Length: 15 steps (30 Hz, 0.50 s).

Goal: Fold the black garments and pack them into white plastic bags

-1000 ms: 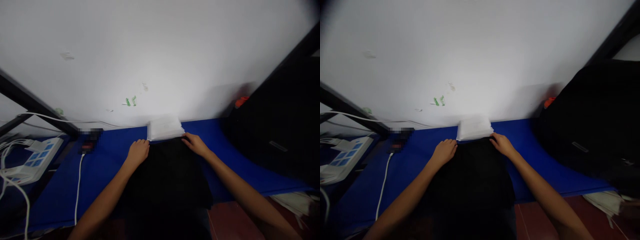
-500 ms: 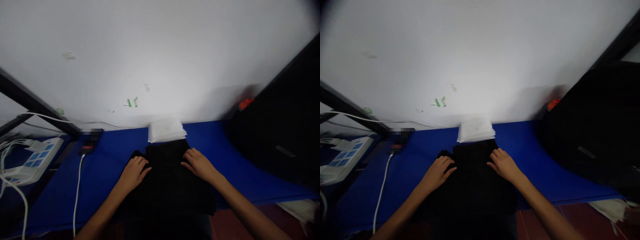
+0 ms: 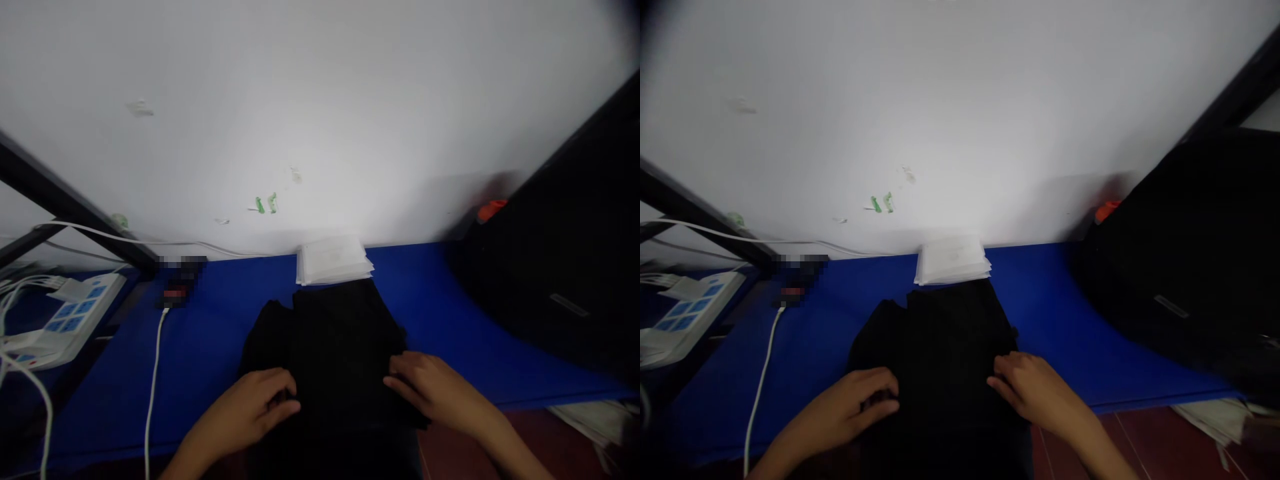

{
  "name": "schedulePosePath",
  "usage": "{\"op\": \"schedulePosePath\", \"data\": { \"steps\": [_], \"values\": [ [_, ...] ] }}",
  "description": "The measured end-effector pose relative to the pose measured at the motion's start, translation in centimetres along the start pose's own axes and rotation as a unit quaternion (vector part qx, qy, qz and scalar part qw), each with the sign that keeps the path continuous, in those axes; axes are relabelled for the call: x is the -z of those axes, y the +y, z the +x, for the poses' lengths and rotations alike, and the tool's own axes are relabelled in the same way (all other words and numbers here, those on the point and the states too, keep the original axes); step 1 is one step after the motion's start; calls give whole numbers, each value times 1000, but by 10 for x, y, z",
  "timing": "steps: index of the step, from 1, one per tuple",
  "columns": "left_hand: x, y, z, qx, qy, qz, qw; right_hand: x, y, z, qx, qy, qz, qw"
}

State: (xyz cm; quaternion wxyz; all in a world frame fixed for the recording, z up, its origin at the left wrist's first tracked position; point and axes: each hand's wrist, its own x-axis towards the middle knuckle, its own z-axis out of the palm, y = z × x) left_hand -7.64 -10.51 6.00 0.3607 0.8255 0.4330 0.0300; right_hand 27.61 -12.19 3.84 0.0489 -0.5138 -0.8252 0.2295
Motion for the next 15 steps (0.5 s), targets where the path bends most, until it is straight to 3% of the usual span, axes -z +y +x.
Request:
{"op": "schedulePosePath", "data": {
  "steps": [4, 6, 11, 15],
  "values": [
    [-11, -21, 11, 40, 167, 101, 980, -32, 2, 9, -48, 101, -128, 985],
    [-16, -30, 12, 34, 220, 158, 962, -42, 3, 12, -66, 130, -168, 975],
    [-27, -38, 13, 34, 232, 210, 949, -51, 1, 14, -105, 165, -204, 959],
    [-32, -41, 20, 41, 242, 210, 946, -54, 6, 17, -95, 211, -208, 950]
  ]
}}
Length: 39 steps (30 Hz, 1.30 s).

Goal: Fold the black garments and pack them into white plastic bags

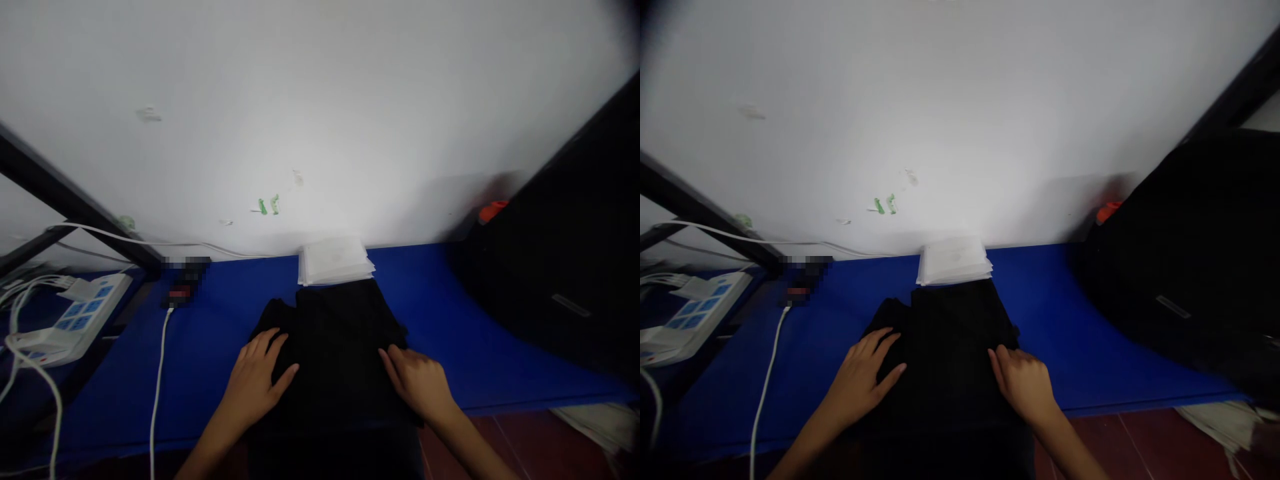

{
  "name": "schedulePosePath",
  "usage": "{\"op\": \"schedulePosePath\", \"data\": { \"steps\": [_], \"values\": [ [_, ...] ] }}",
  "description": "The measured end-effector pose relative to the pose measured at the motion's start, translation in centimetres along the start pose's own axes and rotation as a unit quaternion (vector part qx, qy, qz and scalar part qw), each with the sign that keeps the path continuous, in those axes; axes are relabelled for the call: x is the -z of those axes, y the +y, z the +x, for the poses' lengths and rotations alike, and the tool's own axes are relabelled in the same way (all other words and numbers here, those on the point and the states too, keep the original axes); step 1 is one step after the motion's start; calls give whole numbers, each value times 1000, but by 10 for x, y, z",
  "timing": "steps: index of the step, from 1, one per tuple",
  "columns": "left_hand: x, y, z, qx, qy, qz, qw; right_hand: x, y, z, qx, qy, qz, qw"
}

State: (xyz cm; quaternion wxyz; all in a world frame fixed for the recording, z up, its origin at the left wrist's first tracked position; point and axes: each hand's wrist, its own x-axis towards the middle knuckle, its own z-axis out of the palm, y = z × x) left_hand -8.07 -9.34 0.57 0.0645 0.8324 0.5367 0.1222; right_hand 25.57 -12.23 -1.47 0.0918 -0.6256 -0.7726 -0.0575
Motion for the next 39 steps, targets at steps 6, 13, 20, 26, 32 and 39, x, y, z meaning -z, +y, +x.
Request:
{"op": "schedulePosePath", "data": {
  "steps": [6, 13, 20, 26, 32, 39],
  "values": [
    [1, 2, 14, -11, 8, 7, 1000, -3, 18, 14, 1, -13, -1, 1000],
    [34, 33, 60, -34, -10, -54, 998, 53, 0, 43, 27, -187, -17, 982],
    [13, 48, 109, -96, -24, 28, 995, 63, -19, 106, 51, -200, 19, 978],
    [-9, 31, 112, -73, -12, 26, 997, 12, 0, 138, 0, -89, 1, 996],
    [-27, 16, 109, -75, -10, -37, 996, -13, 4, 134, -90, -53, -13, 994],
    [-29, 13, 108, -71, -7, -70, 995, -17, 5, 135, -105, -57, -18, 993]
  ]
}}
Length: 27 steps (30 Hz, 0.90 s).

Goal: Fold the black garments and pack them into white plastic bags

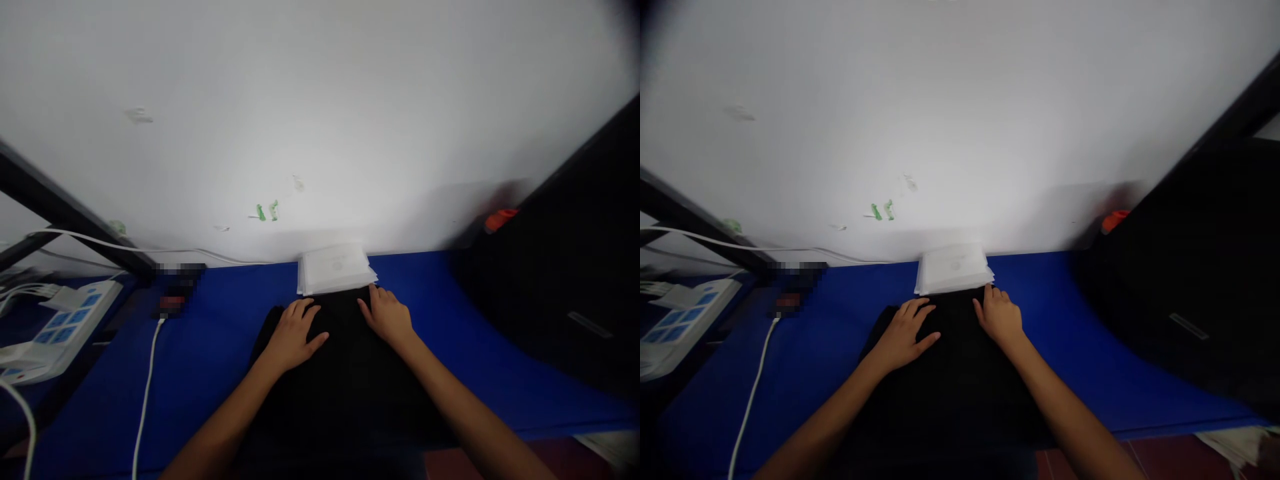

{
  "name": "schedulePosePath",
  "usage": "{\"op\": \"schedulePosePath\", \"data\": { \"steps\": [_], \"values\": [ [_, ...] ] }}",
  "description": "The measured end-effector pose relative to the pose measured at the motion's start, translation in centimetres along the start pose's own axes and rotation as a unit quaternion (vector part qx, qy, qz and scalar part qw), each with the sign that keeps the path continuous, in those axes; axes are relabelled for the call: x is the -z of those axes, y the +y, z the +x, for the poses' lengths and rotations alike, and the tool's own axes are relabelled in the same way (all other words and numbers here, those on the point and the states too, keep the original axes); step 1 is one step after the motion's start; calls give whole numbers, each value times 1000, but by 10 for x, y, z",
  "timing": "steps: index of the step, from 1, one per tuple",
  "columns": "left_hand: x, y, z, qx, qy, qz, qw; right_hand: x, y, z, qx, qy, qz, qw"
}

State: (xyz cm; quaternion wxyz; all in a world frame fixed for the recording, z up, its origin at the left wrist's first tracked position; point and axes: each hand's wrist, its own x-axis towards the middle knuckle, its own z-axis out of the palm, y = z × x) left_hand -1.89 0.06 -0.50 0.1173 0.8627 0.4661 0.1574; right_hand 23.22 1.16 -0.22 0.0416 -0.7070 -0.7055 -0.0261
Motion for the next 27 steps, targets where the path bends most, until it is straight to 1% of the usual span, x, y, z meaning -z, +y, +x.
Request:
{"op": "schedulePosePath", "data": {
  "steps": [3, 6, 8, 13, 20, 27],
  "values": [
    [-1, 0, -1, 5, -5, 2, 1000, -1, 2, -1, 3, 4, 9, 1000],
    [-1, -1, -1, 8, -9, 1, 1000, 1, 3, -2, -20, 5, 33, 999],
    [-1, -1, -1, 6, -8, -3, 1000, 4, 3, -3, -34, -2, 39, 999],
    [0, -1, 0, 3, -6, -16, 1000, 7, 4, -1, -35, -26, 16, 999],
    [0, -2, 0, -6, 1, -24, 1000, 7, 8, 3, -80, -42, 58, 994],
    [-1, -3, 0, -1, -2, -24, 1000, 8, 10, 2, -69, -36, 66, 995]
  ]
}}
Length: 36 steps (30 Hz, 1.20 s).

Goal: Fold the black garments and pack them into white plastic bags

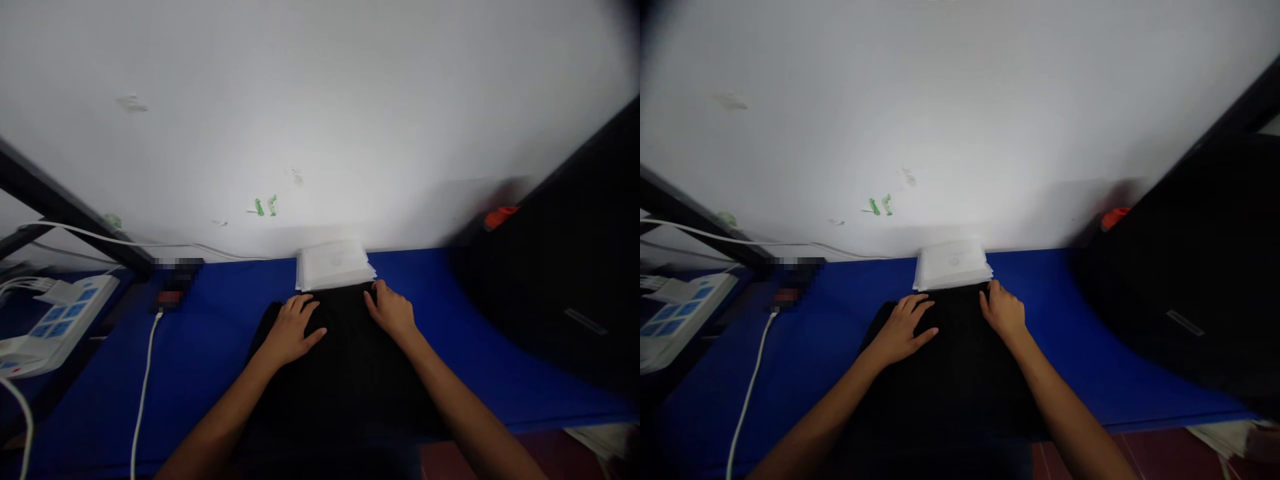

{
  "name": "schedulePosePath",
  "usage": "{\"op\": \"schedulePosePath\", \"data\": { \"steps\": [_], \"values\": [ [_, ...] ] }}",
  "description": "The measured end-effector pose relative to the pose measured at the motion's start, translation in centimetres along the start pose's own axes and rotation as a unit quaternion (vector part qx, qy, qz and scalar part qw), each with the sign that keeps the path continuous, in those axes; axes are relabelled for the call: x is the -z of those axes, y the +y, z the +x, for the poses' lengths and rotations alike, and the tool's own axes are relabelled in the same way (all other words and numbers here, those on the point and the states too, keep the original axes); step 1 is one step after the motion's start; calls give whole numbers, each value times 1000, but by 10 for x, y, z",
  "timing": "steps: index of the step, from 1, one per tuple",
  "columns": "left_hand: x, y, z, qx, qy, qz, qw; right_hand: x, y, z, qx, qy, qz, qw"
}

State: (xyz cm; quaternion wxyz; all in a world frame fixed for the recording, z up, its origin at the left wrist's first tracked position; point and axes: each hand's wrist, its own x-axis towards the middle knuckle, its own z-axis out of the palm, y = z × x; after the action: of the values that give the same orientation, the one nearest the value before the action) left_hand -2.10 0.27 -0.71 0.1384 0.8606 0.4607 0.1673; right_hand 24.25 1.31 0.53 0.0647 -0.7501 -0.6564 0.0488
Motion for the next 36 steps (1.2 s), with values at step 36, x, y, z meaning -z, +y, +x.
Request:
{"op": "schedulePosePath", "data": {
  "steps": [36],
  "values": [
    [4, 3, 1, -2, -11, 4, 1000, -7, 7, -7, 290, 59, 64, 953]
  ]
}}
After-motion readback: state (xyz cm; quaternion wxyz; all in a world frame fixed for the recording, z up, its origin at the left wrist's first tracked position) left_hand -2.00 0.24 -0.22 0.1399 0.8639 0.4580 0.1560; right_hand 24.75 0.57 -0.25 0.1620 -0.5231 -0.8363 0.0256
